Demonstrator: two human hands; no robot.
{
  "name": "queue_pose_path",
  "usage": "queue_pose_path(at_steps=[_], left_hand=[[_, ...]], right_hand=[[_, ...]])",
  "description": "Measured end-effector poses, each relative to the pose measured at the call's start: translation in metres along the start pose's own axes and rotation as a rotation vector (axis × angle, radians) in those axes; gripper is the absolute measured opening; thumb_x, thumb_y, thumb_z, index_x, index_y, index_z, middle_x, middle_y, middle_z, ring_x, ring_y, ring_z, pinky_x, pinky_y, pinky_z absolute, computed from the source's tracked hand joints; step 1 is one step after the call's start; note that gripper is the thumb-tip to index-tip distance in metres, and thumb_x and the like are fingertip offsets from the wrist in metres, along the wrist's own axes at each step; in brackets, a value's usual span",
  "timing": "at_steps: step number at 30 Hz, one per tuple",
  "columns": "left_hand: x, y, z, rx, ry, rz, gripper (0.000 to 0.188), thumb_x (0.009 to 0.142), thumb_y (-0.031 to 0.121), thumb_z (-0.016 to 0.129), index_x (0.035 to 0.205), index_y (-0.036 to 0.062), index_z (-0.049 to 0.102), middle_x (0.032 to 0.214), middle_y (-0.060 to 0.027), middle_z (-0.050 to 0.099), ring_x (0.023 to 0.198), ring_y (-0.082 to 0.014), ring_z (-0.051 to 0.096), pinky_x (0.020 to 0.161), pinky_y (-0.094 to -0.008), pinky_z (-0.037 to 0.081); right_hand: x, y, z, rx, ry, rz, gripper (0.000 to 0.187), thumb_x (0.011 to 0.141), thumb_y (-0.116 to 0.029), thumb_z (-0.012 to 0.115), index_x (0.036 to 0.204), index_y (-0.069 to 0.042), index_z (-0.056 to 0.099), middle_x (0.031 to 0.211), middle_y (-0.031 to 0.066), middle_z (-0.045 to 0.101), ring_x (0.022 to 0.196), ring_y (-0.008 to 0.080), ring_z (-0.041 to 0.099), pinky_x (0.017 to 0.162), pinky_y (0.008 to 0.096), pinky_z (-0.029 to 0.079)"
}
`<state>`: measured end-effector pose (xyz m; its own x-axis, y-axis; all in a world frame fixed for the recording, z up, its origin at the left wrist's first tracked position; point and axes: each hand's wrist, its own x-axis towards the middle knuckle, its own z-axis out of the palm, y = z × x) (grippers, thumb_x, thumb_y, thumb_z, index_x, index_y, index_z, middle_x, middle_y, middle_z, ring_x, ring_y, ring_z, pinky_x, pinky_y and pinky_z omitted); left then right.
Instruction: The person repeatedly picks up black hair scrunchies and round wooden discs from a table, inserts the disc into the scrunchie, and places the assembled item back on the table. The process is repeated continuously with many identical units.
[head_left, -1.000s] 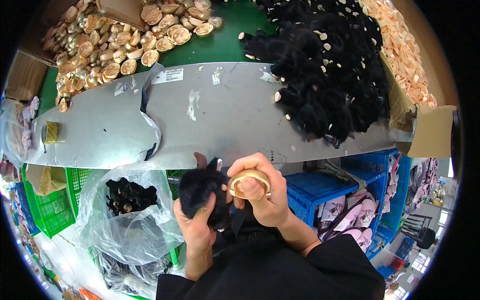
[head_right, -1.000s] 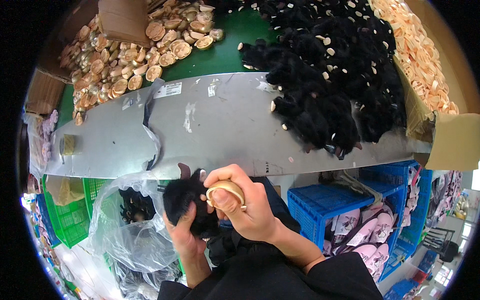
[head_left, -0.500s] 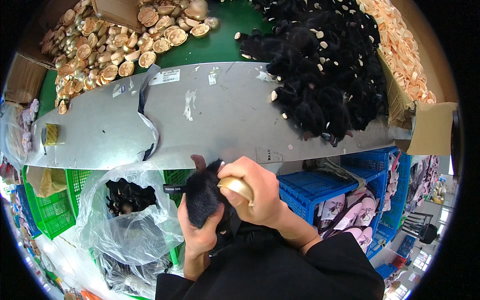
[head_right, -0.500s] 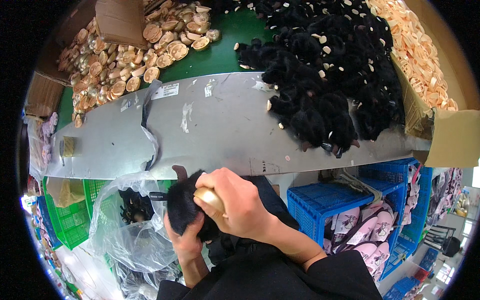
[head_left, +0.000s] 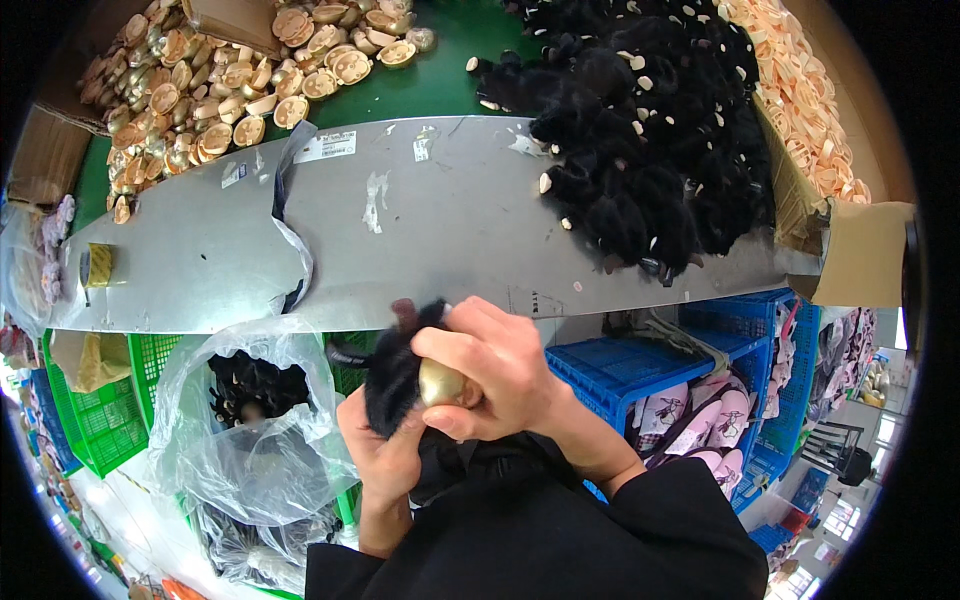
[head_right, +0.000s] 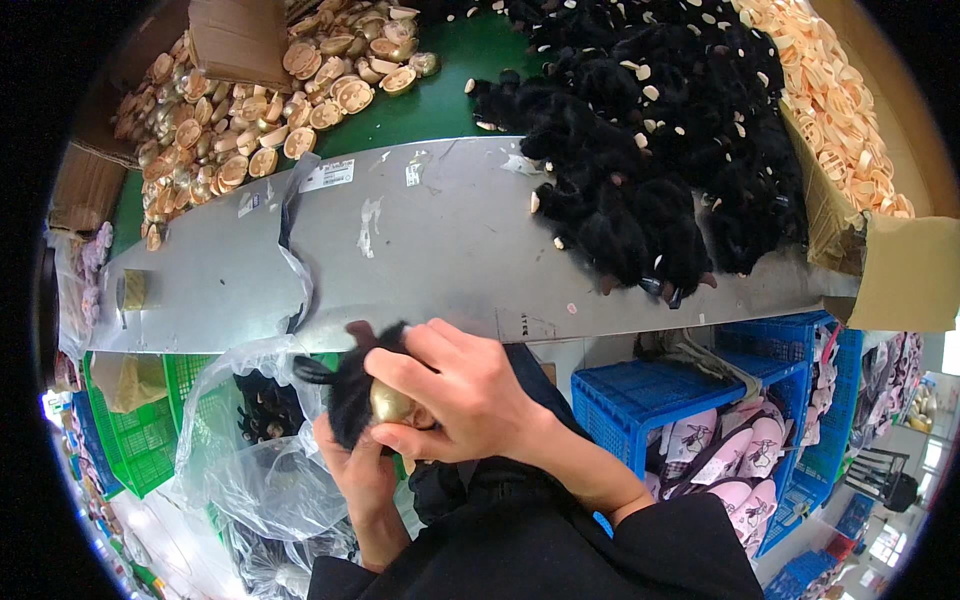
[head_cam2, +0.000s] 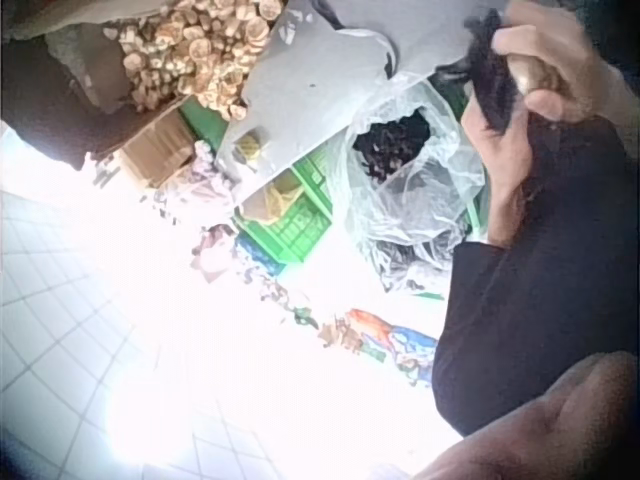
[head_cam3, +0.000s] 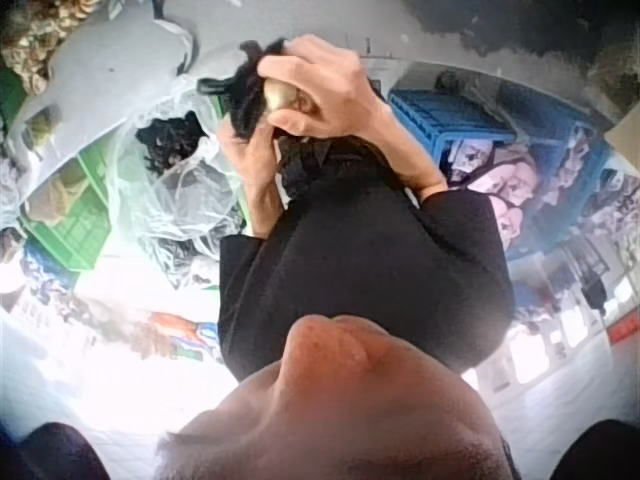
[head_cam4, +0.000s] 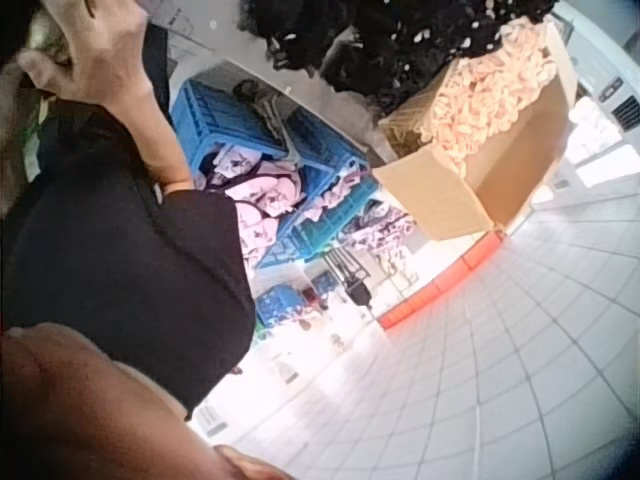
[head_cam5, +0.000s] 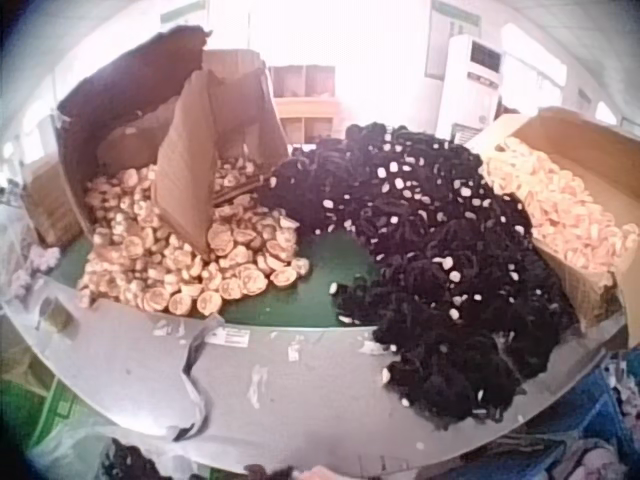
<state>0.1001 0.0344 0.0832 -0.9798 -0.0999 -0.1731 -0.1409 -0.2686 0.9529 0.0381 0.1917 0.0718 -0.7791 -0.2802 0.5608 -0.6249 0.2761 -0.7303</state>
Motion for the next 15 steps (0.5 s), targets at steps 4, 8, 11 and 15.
queue_pose_path(at_steps=[4,8,11,15], left_hand=[[0.000,-0.004,-0.011,-0.027,-0.113,-0.143,0.024,0.084,0.009,0.081,0.101,-0.0053,0.071,0.096,-0.0047,0.072,0.087,-0.0091,0.063,0.079,-0.0246,0.050],[-0.003,-0.008,-0.010,-0.421,-0.114,-0.254,0.040,0.079,0.013,0.086,0.109,-0.0072,0.070,0.106,-0.0109,0.073,0.093,-0.0154,0.069,0.084,-0.0292,0.055],[-0.006,-0.009,-0.002,-0.579,-0.076,-0.230,0.059,0.078,0.017,0.086,0.123,-0.0105,0.061,0.111,-0.0153,0.072,0.095,-0.0232,0.072,0.089,-0.0368,0.059],[-0.012,-0.013,-0.002,-0.744,-0.059,-0.448,0.074,0.074,0.016,0.085,0.134,-0.0110,0.050,0.115,-0.0215,0.068,0.096,-0.0314,0.072,0.086,-0.0439,0.062]], right_hand=[[-0.008,0.004,-0.007,0.278,0.068,0.122,0.037,0.073,-0.029,0.081,0.092,-0.004,0.062,0.067,0.0046,0.057,0.051,0.0190,0.056,0.050,0.0272,0.045],[-0.007,-0.007,-0.011,0.467,-0.016,0.322,0.034,0.077,-0.025,0.080,0.094,-0.004,0.060,0.071,0.0025,0.057,0.057,0.0101,0.052,0.053,0.0245,0.041],[-0.006,-0.009,-0.009,0.625,-0.067,0.424,0.034,0.082,-0.025,0.080,0.097,-0.004,0.058,0.074,0.0006,0.057,0.062,0.0063,0.049,0.056,0.0233,0.039],[-0.006,-0.010,-0.011,0.741,-0.069,0.556,0.041,0.080,-0.030,0.082,0.099,-0.003,0.058,0.079,-0.0022,0.053,0.067,0.0047,0.045,0.060,0.0220,0.035]])
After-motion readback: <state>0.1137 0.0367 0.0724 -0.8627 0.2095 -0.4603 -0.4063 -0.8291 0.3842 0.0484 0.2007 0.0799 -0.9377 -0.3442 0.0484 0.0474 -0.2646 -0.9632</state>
